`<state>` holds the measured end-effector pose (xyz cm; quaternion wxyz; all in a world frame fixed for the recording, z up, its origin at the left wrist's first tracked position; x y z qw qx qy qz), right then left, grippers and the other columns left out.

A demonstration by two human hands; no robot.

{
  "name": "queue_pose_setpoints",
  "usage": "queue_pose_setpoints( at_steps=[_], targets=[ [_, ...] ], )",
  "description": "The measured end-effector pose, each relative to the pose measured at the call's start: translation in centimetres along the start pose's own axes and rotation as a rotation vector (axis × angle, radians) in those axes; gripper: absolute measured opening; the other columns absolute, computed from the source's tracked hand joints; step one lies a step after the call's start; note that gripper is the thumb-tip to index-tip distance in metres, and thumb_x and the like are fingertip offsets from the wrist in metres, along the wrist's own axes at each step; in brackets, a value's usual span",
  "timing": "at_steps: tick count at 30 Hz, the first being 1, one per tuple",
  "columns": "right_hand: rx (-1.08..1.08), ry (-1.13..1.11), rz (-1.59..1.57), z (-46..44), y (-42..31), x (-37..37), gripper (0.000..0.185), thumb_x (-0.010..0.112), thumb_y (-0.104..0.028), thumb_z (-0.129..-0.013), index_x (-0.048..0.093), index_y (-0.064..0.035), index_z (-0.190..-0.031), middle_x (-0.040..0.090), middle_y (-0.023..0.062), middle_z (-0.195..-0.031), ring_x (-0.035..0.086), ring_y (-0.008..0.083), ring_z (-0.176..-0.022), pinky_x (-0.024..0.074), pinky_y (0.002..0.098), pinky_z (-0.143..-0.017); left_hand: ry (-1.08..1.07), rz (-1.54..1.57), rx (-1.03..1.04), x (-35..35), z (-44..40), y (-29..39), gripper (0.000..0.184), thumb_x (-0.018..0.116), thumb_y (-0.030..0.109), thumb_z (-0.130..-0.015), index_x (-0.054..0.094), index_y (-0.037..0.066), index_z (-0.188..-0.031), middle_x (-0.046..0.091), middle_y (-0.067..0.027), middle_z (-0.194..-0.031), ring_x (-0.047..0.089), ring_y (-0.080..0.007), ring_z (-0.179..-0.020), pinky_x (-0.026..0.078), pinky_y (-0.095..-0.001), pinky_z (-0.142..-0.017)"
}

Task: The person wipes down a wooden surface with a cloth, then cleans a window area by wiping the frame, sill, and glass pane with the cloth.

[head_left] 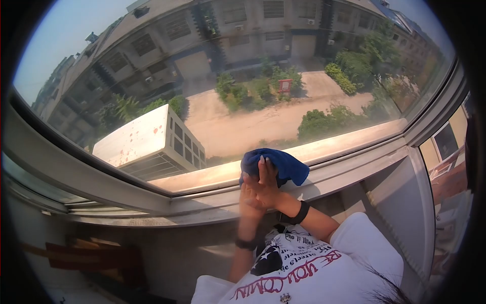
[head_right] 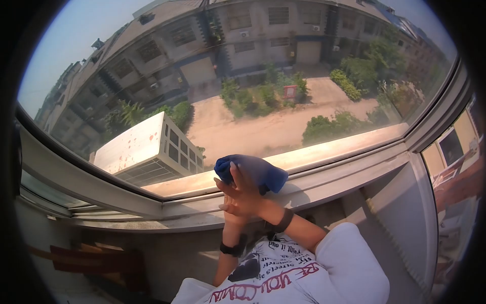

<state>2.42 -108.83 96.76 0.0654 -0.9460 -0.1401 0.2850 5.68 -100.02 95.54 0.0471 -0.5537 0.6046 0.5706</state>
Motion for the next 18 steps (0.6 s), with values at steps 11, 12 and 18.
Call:
queue_pose_setpoints(
  at_steps=[11, 12, 18],
  targets=[
    [-0.190, -0.350, -0.836, -15.2, -15.3, 11.1, 0.065, 0.057, -0.031, -0.090, 0.032, -0.0166, -0.148, 0.011, 0.0101, -0.160, 0.009, 0.0310, -0.147, 0.0143, 0.0458, -0.117, 0.388, -0.218, -0.101, -10.2, 8.5, -8.4, 0.051, 0.059, 0.021, -0.085, 0.051, 0.013, -0.135, 0.047, -0.0094, -0.141, 0.041, -0.0279, -0.132, 0.030, -0.0444, -0.108],
    [-0.170, -0.308, -0.884, -15.4, -15.6, 11.4, 0.068, 0.059, -0.028, -0.089, 0.031, -0.0174, -0.149, 0.011, 0.0088, -0.160, 0.010, 0.0305, -0.147, 0.0149, 0.0458, -0.117, 0.405, -0.231, -0.088, -10.3, 8.2, -8.4, 0.051, 0.058, 0.021, -0.085, 0.051, 0.013, -0.135, 0.047, -0.0091, -0.141, 0.040, -0.0276, -0.132, 0.030, -0.0442, -0.109],
    [-0.070, -0.501, -0.601, -15.4, -12.0, 6.0, 0.069, 0.065, -0.021, -0.084, 0.035, -0.0202, -0.147, 0.017, 0.0027, -0.159, 0.041, 0.0267, -0.134, 0.0388, 0.0408, -0.106, 0.537, -0.282, 0.056, -10.7, 3.2, -5.8, 0.049, 0.057, 0.022, -0.086, 0.051, 0.015, -0.134, 0.047, -0.0078, -0.142, 0.040, -0.0262, -0.133, 0.028, -0.0434, -0.109]
  ],
)
Point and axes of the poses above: each hand's wrist, its own z-axis away from the middle knuckle, its own x-axis out of the palm, y = z × x, the point moved 2 cm from there along -z, towards the middle knuckle
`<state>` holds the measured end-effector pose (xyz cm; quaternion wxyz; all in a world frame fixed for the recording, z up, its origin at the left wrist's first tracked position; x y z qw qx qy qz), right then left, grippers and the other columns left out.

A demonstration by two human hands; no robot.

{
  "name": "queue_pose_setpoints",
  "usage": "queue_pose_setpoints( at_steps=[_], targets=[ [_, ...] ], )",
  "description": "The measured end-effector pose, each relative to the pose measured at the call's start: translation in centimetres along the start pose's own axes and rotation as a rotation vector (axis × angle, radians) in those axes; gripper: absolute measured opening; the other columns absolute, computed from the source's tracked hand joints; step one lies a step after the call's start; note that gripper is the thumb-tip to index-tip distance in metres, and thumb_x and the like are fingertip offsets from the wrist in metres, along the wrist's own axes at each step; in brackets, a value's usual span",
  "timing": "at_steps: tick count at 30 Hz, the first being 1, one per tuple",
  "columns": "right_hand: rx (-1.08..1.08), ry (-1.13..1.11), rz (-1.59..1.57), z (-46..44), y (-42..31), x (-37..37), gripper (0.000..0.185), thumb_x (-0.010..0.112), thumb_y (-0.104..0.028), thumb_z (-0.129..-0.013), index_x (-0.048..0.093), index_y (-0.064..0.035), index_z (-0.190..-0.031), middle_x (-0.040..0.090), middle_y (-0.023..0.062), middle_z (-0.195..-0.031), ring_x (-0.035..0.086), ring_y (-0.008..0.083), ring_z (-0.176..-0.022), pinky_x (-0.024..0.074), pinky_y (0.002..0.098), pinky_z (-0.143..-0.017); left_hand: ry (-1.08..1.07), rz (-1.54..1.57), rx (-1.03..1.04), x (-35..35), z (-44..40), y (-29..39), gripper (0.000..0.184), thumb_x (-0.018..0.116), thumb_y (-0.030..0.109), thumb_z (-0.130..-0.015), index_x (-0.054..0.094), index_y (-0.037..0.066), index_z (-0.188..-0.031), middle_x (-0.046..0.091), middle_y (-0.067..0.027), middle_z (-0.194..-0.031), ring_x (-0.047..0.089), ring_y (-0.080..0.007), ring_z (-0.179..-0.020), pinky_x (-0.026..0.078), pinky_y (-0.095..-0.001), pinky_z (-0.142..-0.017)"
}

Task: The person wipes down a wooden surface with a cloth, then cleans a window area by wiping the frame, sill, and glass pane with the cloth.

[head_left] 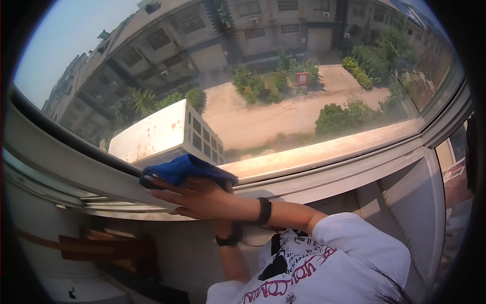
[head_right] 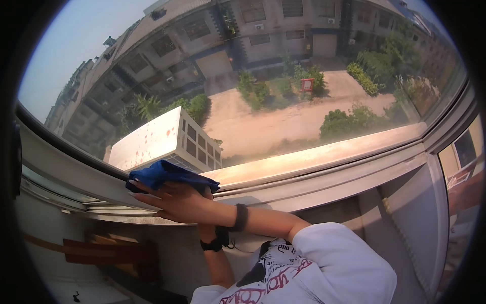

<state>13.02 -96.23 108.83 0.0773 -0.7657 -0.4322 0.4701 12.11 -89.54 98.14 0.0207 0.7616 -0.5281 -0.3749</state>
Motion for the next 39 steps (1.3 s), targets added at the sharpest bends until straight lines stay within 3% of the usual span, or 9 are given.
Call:
queue_pose_setpoints(
  at_steps=[10, 15, 19, 23, 28, 31, 33, 34, 39],
  targets=[
    [0.006, 0.501, 0.372, 7.4, -1.2, -12.5, 0.068, 0.063, -0.034, -0.084, 0.038, -0.0218, -0.146, 0.024, 0.0095, -0.156, 0.038, 0.0278, -0.136, 0.0361, 0.0417, -0.107, 0.240, 0.020, 0.335, 2.8, -11.6, 12.7, 0.046, 0.055, 0.022, -0.088, 0.052, 0.018, -0.134, 0.046, -0.0056, -0.143, 0.039, -0.0239, -0.134, 0.027, -0.0421, -0.110],
    [0.167, 0.978, 0.392, 17.0, 0.2, -18.5, 0.069, 0.050, -0.035, -0.094, 0.023, -0.0061, -0.151, 0.017, 0.0282, -0.154, 0.021, 0.0402, -0.143, 0.0218, 0.0451, -0.113, -0.022, 0.066, 0.537, 6.9, -11.0, 21.1, 0.045, 0.054, 0.023, -0.089, 0.052, 0.019, -0.134, 0.046, -0.0044, -0.144, 0.038, -0.0228, -0.135, 0.026, -0.0415, -0.111],
    [0.399, 1.462, 0.266, 21.4, 3.3, -21.2, 0.061, 0.033, -0.030, -0.100, 0.016, -0.0005, -0.151, 0.017, 0.0156, -0.157, 0.018, 0.0276, -0.144, 0.0171, 0.0399, -0.115, -0.383, 0.275, 0.570, 12.9, -7.6, 23.1, 0.039, 0.051, 0.026, -0.091, 0.056, 0.022, -0.130, 0.046, -0.0021, -0.144, 0.034, -0.0203, -0.137, 0.021, -0.0438, -0.113],
    [0.436, 1.420, 0.404, 21.0, 3.6, -20.7, 0.061, 0.032, -0.027, -0.098, 0.017, 0.0017, -0.150, 0.017, 0.0165, -0.157, 0.018, 0.0266, -0.144, 0.0156, 0.0389, -0.115, -0.521, 0.420, 0.557, 11.7, -8.4, 21.9, 0.044, 0.054, 0.012, -0.089, 0.053, 0.016, -0.132, 0.051, -0.0023, -0.139, 0.044, -0.0165, -0.131, 0.033, -0.0322, -0.106],
    [0.332, 1.343, 0.355, 15.8, 2.9, -17.4, 0.093, 0.046, -0.049, -0.089, -0.001, -0.0002, -0.152, 0.004, 0.0187, -0.158, 0.009, 0.0300, -0.146, 0.0080, 0.0415, -0.116, -0.201, 0.251, 0.460, 9.6, -9.0, 19.1, 0.034, 0.056, 0.017, -0.088, 0.062, 0.021, -0.121, 0.055, 0.0061, -0.135, 0.044, -0.0135, -0.130, 0.032, -0.0297, -0.105],
    [0.296, 1.245, 0.409, 12.4, 1.9, -15.7, 0.096, 0.048, -0.051, -0.087, -0.003, -0.0007, -0.151, 0.000, 0.0189, -0.158, 0.002, 0.0297, -0.147, 0.0049, 0.0423, -0.117, -0.286, 0.806, 0.145, 8.3, -9.4, 16.3, 0.033, 0.056, 0.022, -0.088, 0.062, 0.026, -0.120, 0.053, 0.0086, -0.138, 0.043, -0.0120, -0.132, 0.030, -0.0309, -0.106],
    [0.270, 1.153, 0.545, 9.5, 0.6, -14.7, 0.096, 0.048, -0.051, -0.087, -0.002, -0.0018, -0.152, -0.002, 0.0198, -0.158, -0.001, 0.0311, -0.147, 0.0031, 0.0440, -0.117, -0.186, 0.713, 0.127, 6.5, -9.9, 14.3, 0.033, 0.055, 0.026, -0.089, 0.061, 0.029, -0.121, 0.050, 0.0089, -0.141, 0.041, -0.0121, -0.134, 0.027, -0.0351, -0.108],
    [0.254, 1.101, 0.615, 8.0, 0.0, -14.1, 0.095, 0.048, -0.051, -0.087, -0.001, -0.0025, -0.152, -0.003, 0.0205, -0.158, -0.003, 0.0324, -0.147, 0.0021, 0.0453, -0.117, -0.027, 0.331, 0.262, 5.0, -10.7, 13.1, 0.033, 0.053, 0.028, -0.089, 0.060, 0.030, -0.122, 0.047, 0.0087, -0.144, 0.039, -0.0127, -0.136, 0.026, -0.0383, -0.109],
    [-0.065, 0.906, 0.761, -2.8, -3.5, -10.0, 0.075, 0.057, -0.041, -0.080, 0.028, -0.0122, -0.143, 0.017, 0.0204, -0.154, 0.023, 0.0323, -0.139, 0.0271, 0.0370, -0.091, 0.318, 0.189, 0.325, -0.9, -14.1, 6.9, 0.033, 0.053, 0.028, -0.090, 0.059, 0.028, -0.123, 0.048, 0.0066, -0.143, 0.040, -0.0141, -0.135, 0.027, -0.0381, -0.108]
  ],
)
Point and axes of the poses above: each hand's wrist, its own z-axis away from the middle knuckle, its own x-axis out of the palm, y = z × x, the point moved 2 cm from there along -z, towards the middle knuckle
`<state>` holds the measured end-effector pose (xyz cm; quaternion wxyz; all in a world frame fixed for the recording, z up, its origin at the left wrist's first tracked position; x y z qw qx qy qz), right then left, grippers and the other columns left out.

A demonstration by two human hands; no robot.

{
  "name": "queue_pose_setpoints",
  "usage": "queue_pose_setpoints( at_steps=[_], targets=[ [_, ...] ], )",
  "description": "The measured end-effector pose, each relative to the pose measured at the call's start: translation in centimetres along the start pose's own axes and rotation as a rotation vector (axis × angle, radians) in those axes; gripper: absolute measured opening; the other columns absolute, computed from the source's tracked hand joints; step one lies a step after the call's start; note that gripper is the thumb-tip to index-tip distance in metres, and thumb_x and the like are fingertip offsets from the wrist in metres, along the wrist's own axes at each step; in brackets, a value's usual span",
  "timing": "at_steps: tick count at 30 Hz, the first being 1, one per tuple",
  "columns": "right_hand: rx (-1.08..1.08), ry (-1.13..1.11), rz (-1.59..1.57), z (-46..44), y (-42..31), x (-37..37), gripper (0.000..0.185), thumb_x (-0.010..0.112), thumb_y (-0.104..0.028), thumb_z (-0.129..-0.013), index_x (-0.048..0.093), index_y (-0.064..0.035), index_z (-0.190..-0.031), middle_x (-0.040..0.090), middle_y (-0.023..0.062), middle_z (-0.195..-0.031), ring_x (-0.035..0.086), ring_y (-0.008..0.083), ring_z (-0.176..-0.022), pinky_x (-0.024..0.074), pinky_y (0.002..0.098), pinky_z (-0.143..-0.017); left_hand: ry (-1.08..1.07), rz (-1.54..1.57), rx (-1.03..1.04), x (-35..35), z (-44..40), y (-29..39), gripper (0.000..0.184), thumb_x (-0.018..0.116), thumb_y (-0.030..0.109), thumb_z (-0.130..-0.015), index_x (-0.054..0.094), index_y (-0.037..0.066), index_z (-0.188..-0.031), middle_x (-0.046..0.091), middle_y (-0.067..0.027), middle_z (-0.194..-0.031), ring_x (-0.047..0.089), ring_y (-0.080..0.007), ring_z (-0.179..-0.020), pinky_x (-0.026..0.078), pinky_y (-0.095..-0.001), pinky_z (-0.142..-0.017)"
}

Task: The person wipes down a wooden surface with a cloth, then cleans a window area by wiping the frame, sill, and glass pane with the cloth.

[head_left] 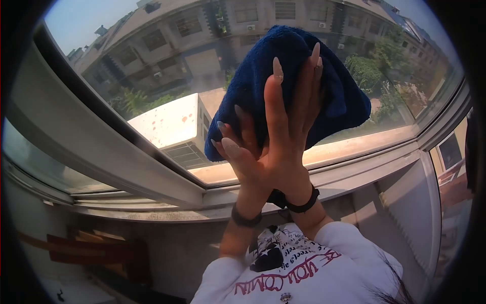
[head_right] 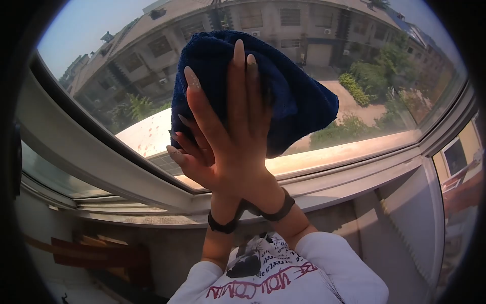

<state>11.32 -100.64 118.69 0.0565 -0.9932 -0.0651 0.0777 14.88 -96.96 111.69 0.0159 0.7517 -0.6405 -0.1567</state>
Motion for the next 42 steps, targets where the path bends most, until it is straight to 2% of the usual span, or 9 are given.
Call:
queue_pose_setpoints(
  at_steps=[4, 9, 12, 19, 21, 26, 35, 38, 42],
  targets=[
    [-0.149, -0.037, -0.236, -3.6, -6.8, 6.2, 0.064, 0.064, -0.032, -0.074, 0.052, -0.0200, -0.136, 0.033, 0.0204, -0.151, 0.044, 0.0323, -0.133, 0.0471, 0.0302, -0.070, 0.119, 0.003, 0.011, -4.2, -0.5, -5.5, 0.034, 0.053, 0.027, -0.090, 0.059, 0.026, -0.123, 0.048, 0.0048, -0.142, 0.041, -0.0152, -0.134, 0.028, -0.0379, -0.108],
    [-0.081, -0.068, -0.400, -2.6, -10.6, 10.2, 0.060, 0.062, -0.019, -0.075, 0.053, -0.0176, -0.134, 0.032, 0.0209, -0.151, 0.035, 0.0354, -0.139, 0.0352, 0.0442, -0.107, 0.108, 0.022, -0.035, -7.3, 5.3, -11.6, 0.034, 0.053, 0.027, -0.091, 0.059, 0.024, -0.124, 0.049, 0.0027, -0.141, 0.042, -0.0166, -0.133, 0.030, -0.0377, -0.107],
    [-0.072, -0.112, -0.397, 0.5, -10.5, 11.0, 0.065, 0.067, -0.022, -0.071, 0.054, -0.0121, -0.134, 0.032, 0.0281, -0.148, 0.039, 0.0428, -0.134, 0.0437, 0.0444, -0.100, 0.059, 0.041, -0.083, -7.4, 11.0, -14.1, 0.034, 0.053, 0.027, -0.091, 0.058, 0.023, -0.124, 0.049, 0.0014, -0.141, 0.043, -0.0174, -0.132, 0.031, -0.0376, -0.106],
    [0.040, -0.197, -0.342, 10.7, -11.0, 11.7, 0.061, 0.067, -0.021, -0.074, 0.054, -0.0116, -0.133, 0.031, 0.0288, -0.148, 0.035, 0.0477, -0.134, 0.0380, 0.0493, -0.104, -0.056, 0.116, -0.205, -6.9, 19.1, -16.4, 0.035, 0.053, 0.026, -0.091, 0.058, 0.020, -0.125, 0.050, -0.0016, -0.140, 0.045, -0.0193, -0.130, 0.033, -0.0373, -0.105],
    [0.068, -0.060, -0.479, 10.5, -11.0, 11.8, 0.063, 0.065, -0.022, -0.073, 0.053, -0.0140, -0.135, 0.032, 0.0252, -0.149, 0.031, 0.0440, -0.138, 0.0305, 0.0485, -0.110, -0.067, 0.145, -0.218, -7.6, 18.1, -15.9, 0.035, 0.053, 0.026, -0.092, 0.057, 0.019, -0.126, 0.050, -0.0025, -0.139, 0.045, -0.0199, -0.130, 0.033, -0.0372, -0.105],
    [-0.034, 0.122, -0.511, 4.5, -11.9, 10.1, 0.055, 0.061, -0.029, -0.075, 0.059, -0.0145, -0.128, 0.035, 0.0262, -0.147, 0.033, 0.0487, -0.135, 0.0300, 0.0556, -0.108, 0.011, 0.155, -0.150, -11.2, 10.5, -13.3, 0.036, 0.052, 0.025, -0.092, 0.057, 0.017, -0.127, 0.051, -0.0046, -0.139, 0.046, -0.0213, -0.129, 0.035, -0.0370, -0.104],
    [-0.167, 0.061, -0.544, -1.1, -11.4, 10.9, 0.049, 0.058, -0.025, -0.077, 0.061, -0.0122, -0.124, 0.037, 0.0192, -0.148, 0.031, 0.0437, -0.138, 0.0411, 0.0484, -0.098, 0.214, 0.120, 0.169, -13.0, 0.0, -13.0, 0.037, 0.052, 0.024, -0.093, 0.056, 0.013, -0.128, 0.052, -0.0085, -0.137, 0.049, -0.0238, -0.127, 0.038, -0.0366, -0.102],
    [-0.117, -0.088, -0.565, 1.0, -10.9, 11.3, 0.050, 0.058, -0.022, -0.077, 0.061, -0.0120, -0.126, 0.037, 0.0168, -0.149, 0.030, 0.0402, -0.139, 0.0383, 0.0490, -0.103, 0.179, 0.097, 0.133, -12.6, 3.0, -13.9, 0.037, 0.052, 0.024, -0.093, 0.056, 0.012, -0.128, 0.052, -0.0098, -0.137, 0.049, -0.0246, -0.126, 0.038, -0.0365, -0.102],
    [-0.017, -0.280, -0.575, 6.0, -10.8, 11.2, 0.047, 0.052, -0.024, -0.082, 0.063, -0.0121, -0.126, 0.039, 0.0209, -0.147, 0.025, 0.0436, -0.140, 0.0172, 0.0499, -0.115, 0.091, 0.083, 0.042, -11.8, 10.0, -15.1, 0.038, 0.052, 0.023, -0.093, 0.056, 0.010, -0.129, 0.053, -0.0115, -0.136, 0.050, -0.0258, -0.125, 0.040, -0.0363, -0.101]
  ],
)
Point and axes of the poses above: each hand's wrist, its own z-axis away from the middle knuckle, its own x-axis out of the palm, y = z × x, the point moved 2 cm from there along -z, towards the middle knuckle
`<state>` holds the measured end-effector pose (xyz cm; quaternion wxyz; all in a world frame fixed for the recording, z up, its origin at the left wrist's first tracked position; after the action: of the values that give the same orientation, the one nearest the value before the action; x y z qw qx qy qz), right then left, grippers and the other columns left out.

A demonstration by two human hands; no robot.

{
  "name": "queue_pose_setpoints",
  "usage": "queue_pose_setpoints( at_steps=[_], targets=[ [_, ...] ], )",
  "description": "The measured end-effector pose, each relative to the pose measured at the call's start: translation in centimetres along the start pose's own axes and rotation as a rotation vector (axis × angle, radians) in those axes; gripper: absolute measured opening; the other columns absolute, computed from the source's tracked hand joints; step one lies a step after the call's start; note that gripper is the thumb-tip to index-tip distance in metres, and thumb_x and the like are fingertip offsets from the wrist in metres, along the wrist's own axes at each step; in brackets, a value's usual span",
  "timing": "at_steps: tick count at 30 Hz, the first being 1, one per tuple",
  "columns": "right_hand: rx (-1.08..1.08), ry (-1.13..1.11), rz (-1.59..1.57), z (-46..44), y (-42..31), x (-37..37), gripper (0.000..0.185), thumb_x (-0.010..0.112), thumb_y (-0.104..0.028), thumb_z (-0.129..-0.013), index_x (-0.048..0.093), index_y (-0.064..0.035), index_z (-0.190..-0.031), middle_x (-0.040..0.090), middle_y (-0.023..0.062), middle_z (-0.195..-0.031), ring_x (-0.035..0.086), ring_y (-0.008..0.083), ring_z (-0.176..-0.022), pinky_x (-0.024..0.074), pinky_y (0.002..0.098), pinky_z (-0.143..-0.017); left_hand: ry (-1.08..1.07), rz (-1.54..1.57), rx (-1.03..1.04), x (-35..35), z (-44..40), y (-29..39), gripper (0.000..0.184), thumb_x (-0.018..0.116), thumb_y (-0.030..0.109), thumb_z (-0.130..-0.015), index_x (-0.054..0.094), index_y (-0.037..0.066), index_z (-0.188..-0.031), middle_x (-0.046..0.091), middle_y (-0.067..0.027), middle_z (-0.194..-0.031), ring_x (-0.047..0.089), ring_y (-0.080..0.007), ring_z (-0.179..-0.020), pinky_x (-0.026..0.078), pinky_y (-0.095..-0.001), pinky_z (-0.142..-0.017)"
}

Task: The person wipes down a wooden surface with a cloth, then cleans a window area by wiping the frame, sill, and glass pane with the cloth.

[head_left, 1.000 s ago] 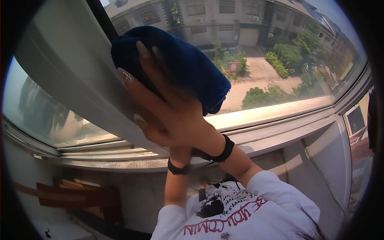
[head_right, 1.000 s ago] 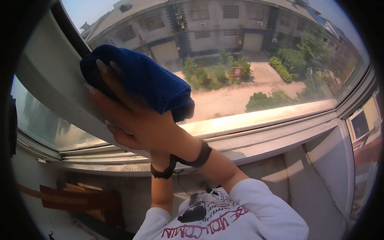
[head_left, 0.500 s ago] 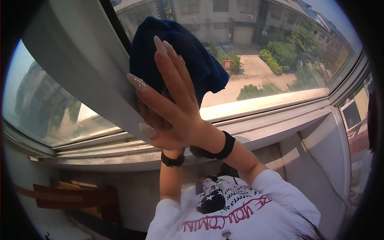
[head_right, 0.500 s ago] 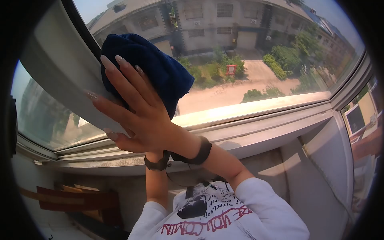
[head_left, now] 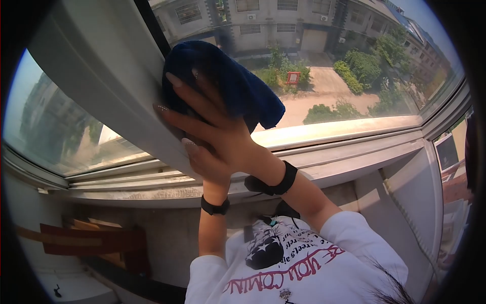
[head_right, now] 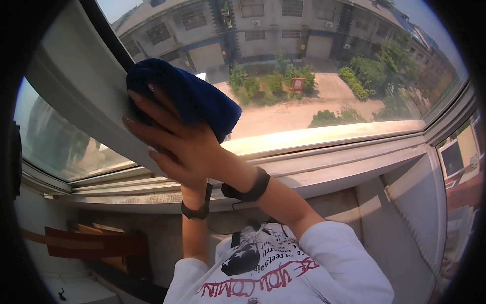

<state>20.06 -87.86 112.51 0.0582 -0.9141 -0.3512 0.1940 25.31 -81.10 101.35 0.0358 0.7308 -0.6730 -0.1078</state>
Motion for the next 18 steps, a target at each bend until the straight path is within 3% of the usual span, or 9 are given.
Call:
queue_pose_setpoints(
  at_steps=[6, 9, 12, 13, 16, 18],
  targets=[
    [0.209, -0.213, 0.202, 10.2, 0.7, 2.2, 0.052, 0.051, -0.033, -0.088, 0.053, -0.0140, -0.136, 0.036, 0.0186, -0.149, 0.025, 0.0436, -0.139, 0.0203, 0.0505, -0.114, -0.158, 0.006, -0.198, -0.9, 11.2, -1.1, 0.039, 0.052, 0.023, -0.094, 0.055, 0.008, -0.130, 0.053, -0.0141, -0.135, 0.052, -0.0274, -0.124, 0.041, -0.0361, -0.100],
    [0.312, -0.283, 0.279, 15.1, 0.6, 3.0, 0.051, 0.050, -0.030, -0.090, 0.048, -0.0156, -0.139, 0.035, 0.0122, -0.150, 0.027, 0.0368, -0.141, 0.0277, 0.0499, -0.111, -0.239, 0.079, -0.363, -2.1, 14.5, -0.7, 0.040, 0.051, 0.022, -0.094, 0.055, 0.006, -0.130, 0.054, -0.0154, -0.134, 0.053, -0.0283, -0.123, 0.042, -0.0359, -0.100],
    [0.391, -0.370, 0.256, 18.1, 0.5, 3.1, 0.055, 0.047, -0.036, -0.093, 0.043, -0.0131, -0.143, 0.032, 0.0153, -0.152, 0.025, 0.0382, -0.142, 0.0270, 0.0504, -0.111, -0.289, 0.186, -0.522, -2.7, 15.1, 0.1, 0.040, 0.051, 0.022, -0.094, 0.054, 0.005, -0.131, 0.054, -0.0166, -0.134, 0.053, -0.0291, -0.122, 0.043, -0.0358, -0.099],
    [0.388, -0.343, 0.221, 18.5, 0.4, 3.1, 0.056, 0.047, -0.036, -0.093, 0.042, -0.0120, -0.143, 0.031, 0.0165, -0.152, 0.024, 0.0389, -0.142, 0.0260, 0.0509, -0.112, -0.312, 0.175, -0.504, -2.9, 14.9, 0.4, 0.040, 0.051, 0.022, -0.094, 0.054, 0.005, -0.131, 0.054, -0.0171, -0.134, 0.053, -0.0294, -0.122, 0.043, -0.0358, -0.099],
    [0.390, -0.254, 0.111, 18.3, -0.4, 3.3, 0.059, 0.047, -0.038, -0.093, 0.039, -0.0093, -0.144, 0.027, 0.0201, -0.152, 0.022, 0.0409, -0.142, 0.0237, 0.0519, -0.112, -0.346, -0.099, -0.157, -3.8, 11.4, 1.7, 0.032, 0.054, 0.012, -0.090, 0.062, -0.001, -0.118, 0.064, -0.0173, -0.120, 0.063, -0.0282, -0.109, 0.051, -0.0317, -0.088],
    [0.404, -0.188, 0.036, 16.8, -1.3, 3.4, 0.061, 0.047, -0.040, -0.093, 0.038, -0.0084, -0.145, 0.025, 0.0222, -0.153, 0.021, 0.0423, -0.142, 0.0230, 0.0520, -0.112, -0.353, 0.006, -0.317, -4.9, 9.9, 2.1, 0.029, 0.059, 0.008, -0.085, 0.065, -0.002, -0.111, 0.067, -0.0161, -0.114, 0.066, -0.0297, -0.100, 0.053, -0.0346, -0.082]
  ],
)
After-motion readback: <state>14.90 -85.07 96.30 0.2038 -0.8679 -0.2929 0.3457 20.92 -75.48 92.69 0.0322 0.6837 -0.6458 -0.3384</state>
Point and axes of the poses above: each hand's wrist, its own z-axis away from the middle knuckle, its own x-axis out of the palm, y = z × x, the point moved 2 cm from there along -z, towards the middle knuckle
